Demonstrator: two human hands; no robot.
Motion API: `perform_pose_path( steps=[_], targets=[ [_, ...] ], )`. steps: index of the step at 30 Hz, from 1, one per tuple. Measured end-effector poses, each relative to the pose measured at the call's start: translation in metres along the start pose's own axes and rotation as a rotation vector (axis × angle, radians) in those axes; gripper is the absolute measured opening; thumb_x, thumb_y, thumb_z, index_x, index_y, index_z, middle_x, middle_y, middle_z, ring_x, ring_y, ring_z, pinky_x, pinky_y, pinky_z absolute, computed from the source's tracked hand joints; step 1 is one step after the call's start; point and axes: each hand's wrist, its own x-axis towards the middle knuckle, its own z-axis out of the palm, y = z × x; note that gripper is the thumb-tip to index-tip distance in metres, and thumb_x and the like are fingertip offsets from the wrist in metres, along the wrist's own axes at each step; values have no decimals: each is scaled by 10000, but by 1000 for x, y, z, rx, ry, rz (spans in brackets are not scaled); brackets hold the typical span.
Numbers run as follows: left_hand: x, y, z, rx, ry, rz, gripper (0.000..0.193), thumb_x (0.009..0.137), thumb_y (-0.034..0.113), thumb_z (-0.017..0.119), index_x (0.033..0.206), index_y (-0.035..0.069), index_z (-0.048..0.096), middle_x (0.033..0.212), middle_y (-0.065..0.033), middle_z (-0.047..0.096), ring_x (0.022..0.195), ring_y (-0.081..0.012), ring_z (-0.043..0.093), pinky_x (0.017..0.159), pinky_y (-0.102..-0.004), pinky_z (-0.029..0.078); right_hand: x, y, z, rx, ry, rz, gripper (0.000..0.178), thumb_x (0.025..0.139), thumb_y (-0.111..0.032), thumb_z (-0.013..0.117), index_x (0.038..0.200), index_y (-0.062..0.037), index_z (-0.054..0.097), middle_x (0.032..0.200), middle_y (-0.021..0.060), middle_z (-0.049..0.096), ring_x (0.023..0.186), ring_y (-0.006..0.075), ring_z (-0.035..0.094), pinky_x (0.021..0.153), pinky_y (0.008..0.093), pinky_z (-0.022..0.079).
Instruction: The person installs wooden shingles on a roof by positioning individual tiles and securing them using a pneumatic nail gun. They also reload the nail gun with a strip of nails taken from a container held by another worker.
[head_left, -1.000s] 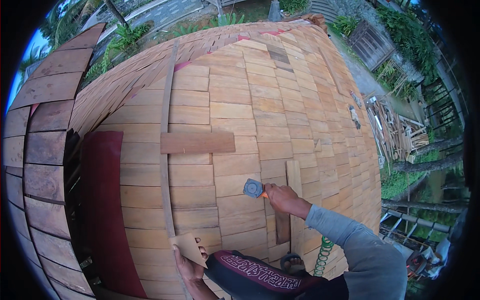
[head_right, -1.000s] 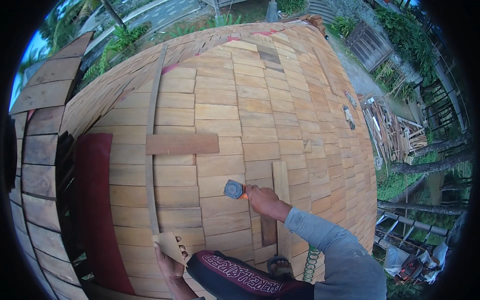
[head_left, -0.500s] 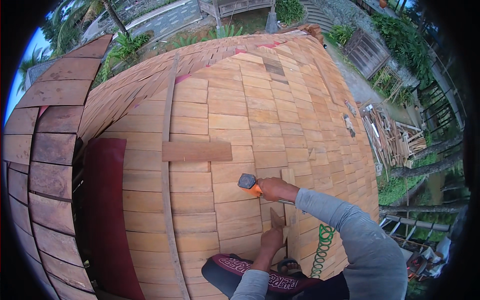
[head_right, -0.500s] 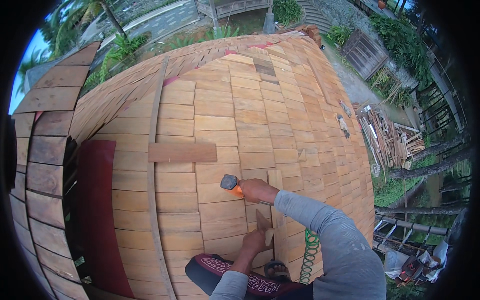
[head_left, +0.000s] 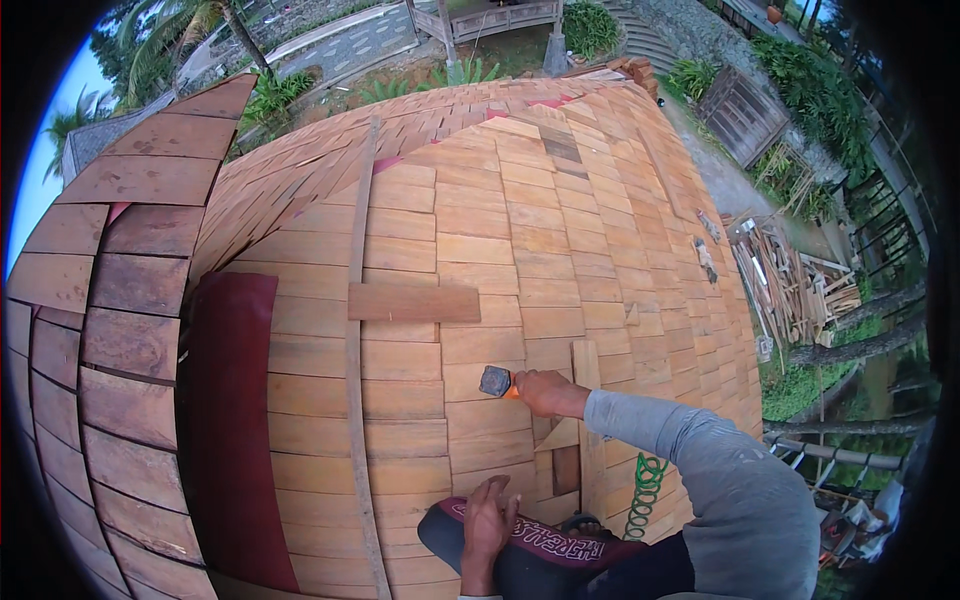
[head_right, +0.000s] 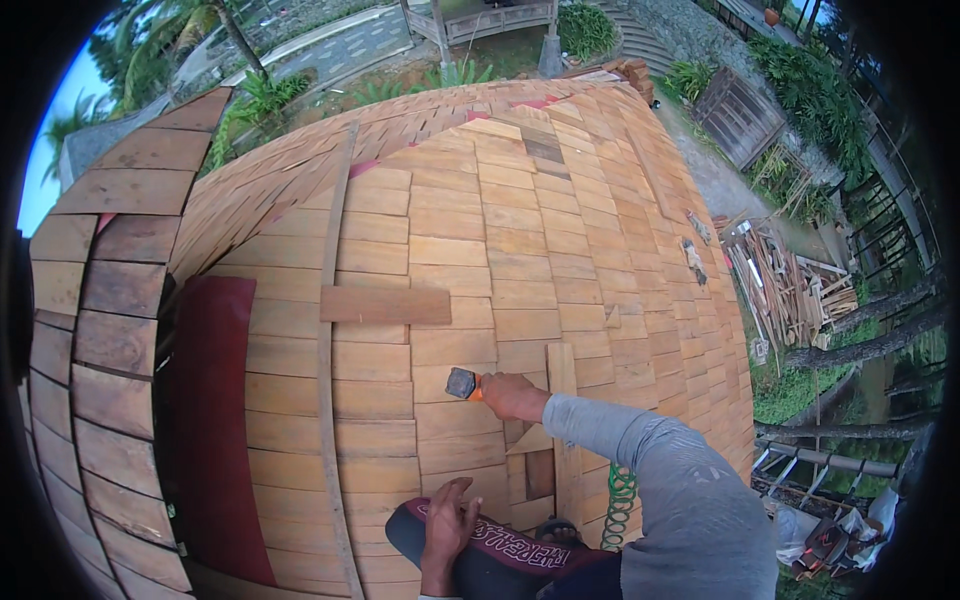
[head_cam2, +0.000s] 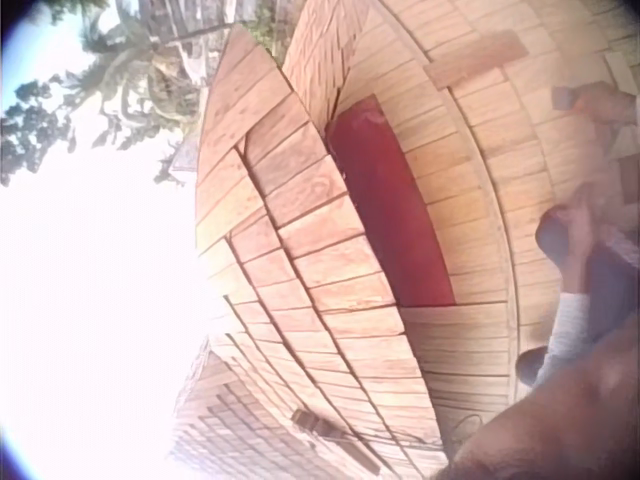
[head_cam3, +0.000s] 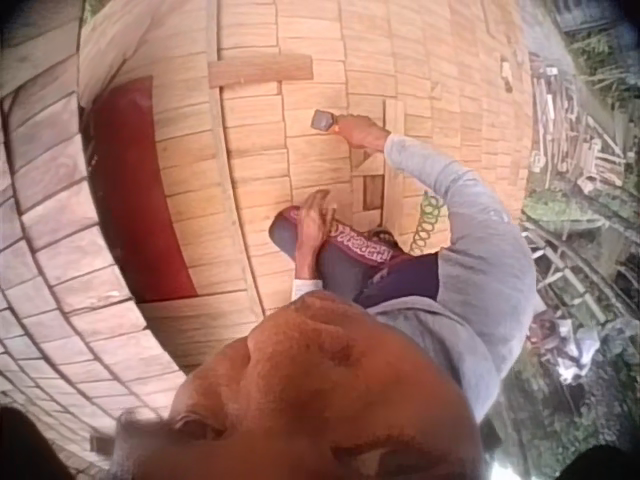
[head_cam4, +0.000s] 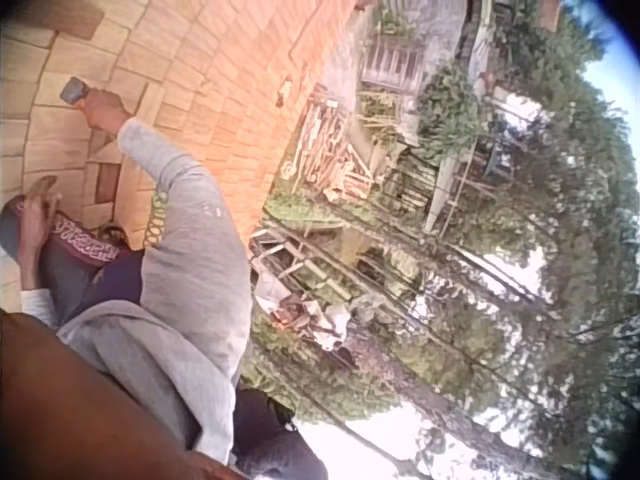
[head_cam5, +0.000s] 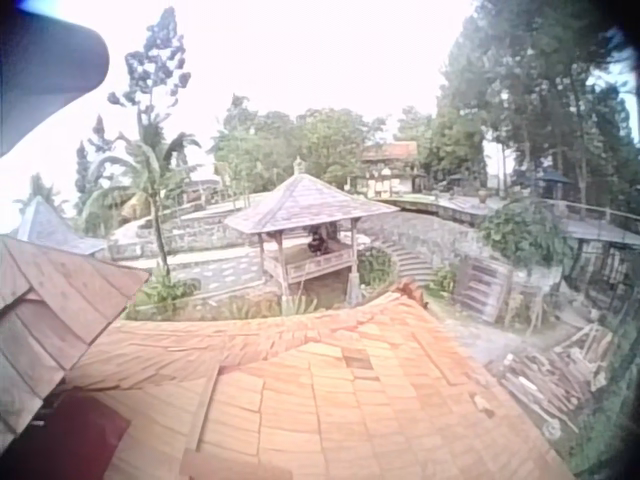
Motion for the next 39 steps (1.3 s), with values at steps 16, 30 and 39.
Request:
perform_pose_path(
  steps=[16, 30, 39],
  targets=[
    [-249, 5, 30, -164, 594, -325, 471, 1032, 239, 628, 1429, 4, 533, 1380, -222, 573, 1220, -324, 581, 1041, -452, 479, -60, -5, 193, 455, 619, 22, 861, 857, -32, 681, 1558, 110, 203, 1651, 310, 73, 1429, 517, 385, 1153, 465, 440],
    [-372, -1, 57, -361, 964, -554, 444, 1023, 174, 648, 1403, -28, 542, 1232, -201, 655, 1092, -291, 646, 936, -361, 531, -64, -46, 183, 590, 613, 246, 884, 889, -134, 691, 1569, 109, 182, 1640, 380, -8, 1487, 552, 262, 1167, 448, 420],
    [-488, -45, 79, -156, 1327, -596, 448, 1024, 180, 657, 1402, -33, 544, 1202, -164, 673, 1080, -267, 655, 948, -352, 539, -51, -96, 224, 310, 695, 178, 900, 864, -202, 734, 1600, -3, 254, 1664, 302, 146, 1513, 461, 258, 1212, 531, 279]
  ],
)
